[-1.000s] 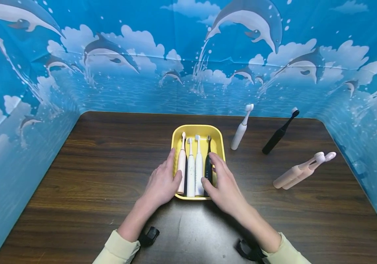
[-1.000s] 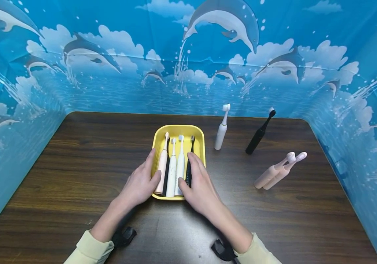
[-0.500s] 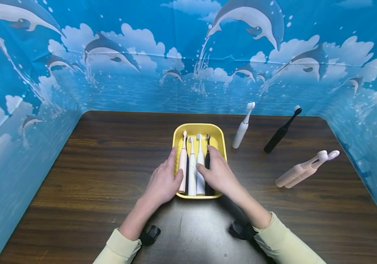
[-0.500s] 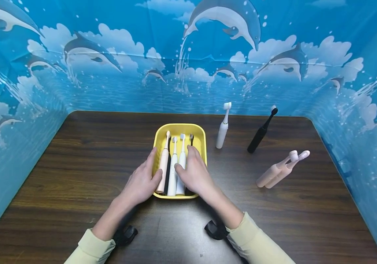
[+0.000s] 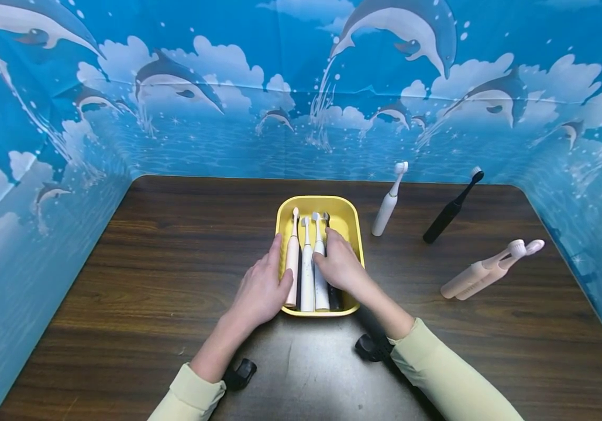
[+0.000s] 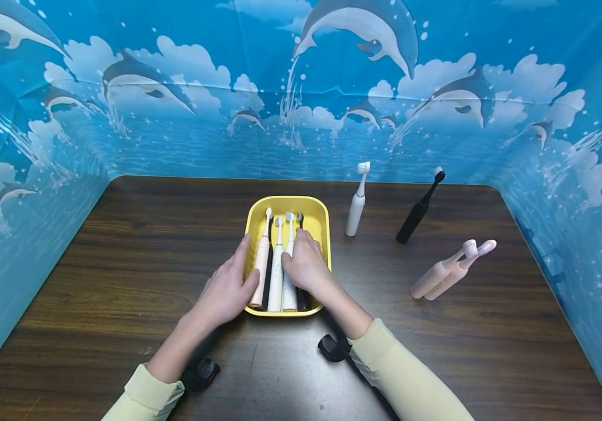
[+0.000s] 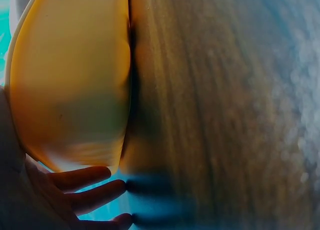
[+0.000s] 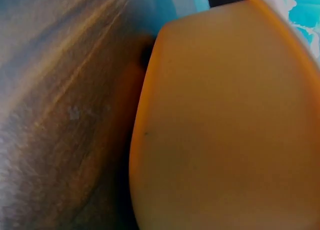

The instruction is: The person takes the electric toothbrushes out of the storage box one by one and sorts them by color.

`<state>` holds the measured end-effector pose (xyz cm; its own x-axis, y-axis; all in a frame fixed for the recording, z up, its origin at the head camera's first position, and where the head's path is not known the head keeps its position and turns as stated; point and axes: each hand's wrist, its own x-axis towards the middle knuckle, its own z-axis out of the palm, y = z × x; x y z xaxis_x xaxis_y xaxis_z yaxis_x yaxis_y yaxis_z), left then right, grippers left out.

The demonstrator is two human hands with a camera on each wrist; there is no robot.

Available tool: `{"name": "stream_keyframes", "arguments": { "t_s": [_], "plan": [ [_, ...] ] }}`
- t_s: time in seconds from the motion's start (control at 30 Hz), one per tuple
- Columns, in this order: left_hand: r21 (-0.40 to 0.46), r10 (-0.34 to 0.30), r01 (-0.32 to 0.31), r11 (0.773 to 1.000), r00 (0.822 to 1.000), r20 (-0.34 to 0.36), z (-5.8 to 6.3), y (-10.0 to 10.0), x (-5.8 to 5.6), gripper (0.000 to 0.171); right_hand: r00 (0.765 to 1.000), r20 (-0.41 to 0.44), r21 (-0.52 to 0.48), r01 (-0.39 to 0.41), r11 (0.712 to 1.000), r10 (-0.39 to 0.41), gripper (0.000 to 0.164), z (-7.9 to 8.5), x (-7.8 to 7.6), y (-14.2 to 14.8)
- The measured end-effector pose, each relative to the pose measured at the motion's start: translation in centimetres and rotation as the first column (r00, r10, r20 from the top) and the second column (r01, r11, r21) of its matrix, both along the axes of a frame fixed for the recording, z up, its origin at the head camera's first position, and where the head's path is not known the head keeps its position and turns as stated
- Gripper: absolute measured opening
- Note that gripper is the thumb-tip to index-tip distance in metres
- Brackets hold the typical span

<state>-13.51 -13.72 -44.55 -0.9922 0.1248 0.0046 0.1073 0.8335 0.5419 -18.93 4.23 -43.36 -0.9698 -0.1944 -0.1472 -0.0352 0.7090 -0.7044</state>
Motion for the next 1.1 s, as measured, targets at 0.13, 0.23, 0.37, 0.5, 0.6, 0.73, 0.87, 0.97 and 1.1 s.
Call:
{"name": "stream_keyframes", "arguments": {
  "t_s": [0.13,0.23,0.37,0.5,0.6,0.73,0.87,0.97,1.1],
  "plan": [
    [0.003,0.001,-0.001,1.000,1.000,-0.007,0.0,0.1,0.0,0.075,0.999,-0.009,0.039,0.035,0.999,-0.034,0.068,-0.3,-0.8,-0.3],
    [0.008,0.006,-0.006,1.000,1.000,-0.004,0.0,0.1,0.1,0.075,0.999,-0.004,0.055,0.050,0.997,-0.050,0.069,-0.5,-1.2,-0.5],
    [0.016,0.013,-0.014,1.000,1.000,0.009,0.0,0.1,0.1,0.076,0.998,0.015,0.041,0.058,0.998,-0.058,0.073,-0.5,-1.4,-0.5],
    [0.019,0.012,-0.012,1.000,1.000,0.012,-0.1,0.1,0.1,0.076,0.998,0.006,0.003,0.058,0.998,-0.058,0.070,-0.5,-1.2,-0.5],
    [0.017,0.016,-0.016,1.000,1.000,0.015,-0.1,0.0,0.1,0.076,0.999,-0.013,-0.003,0.040,0.999,-0.040,0.065,-0.4,-1.0,-0.5],
    [0.015,0.020,-0.020,1.000,1.000,0.011,-0.1,0.0,0.0,0.076,0.999,-0.032,0.005,0.007,1.000,-0.007,0.061,-0.2,-0.9,-0.5],
    [0.016,0.013,-0.013,1.000,1.000,-0.001,-0.1,0.0,0.0,0.076,0.999,-0.034,0.000,-0.024,1.000,0.024,0.061,0.3,-0.8,-0.3],
    [0.012,0.011,-0.011,1.000,1.000,-0.008,-0.1,0.1,0.0,0.076,0.998,-0.034,-0.012,-0.045,0.999,0.045,0.060,0.8,-0.7,-0.2],
    [0.011,0.014,-0.013,1.000,1.000,-0.004,-0.2,0.1,0.0,0.076,0.997,-0.032,-0.009,-0.064,0.998,0.064,0.055,1.4,-0.4,-0.1]
  ]
}}
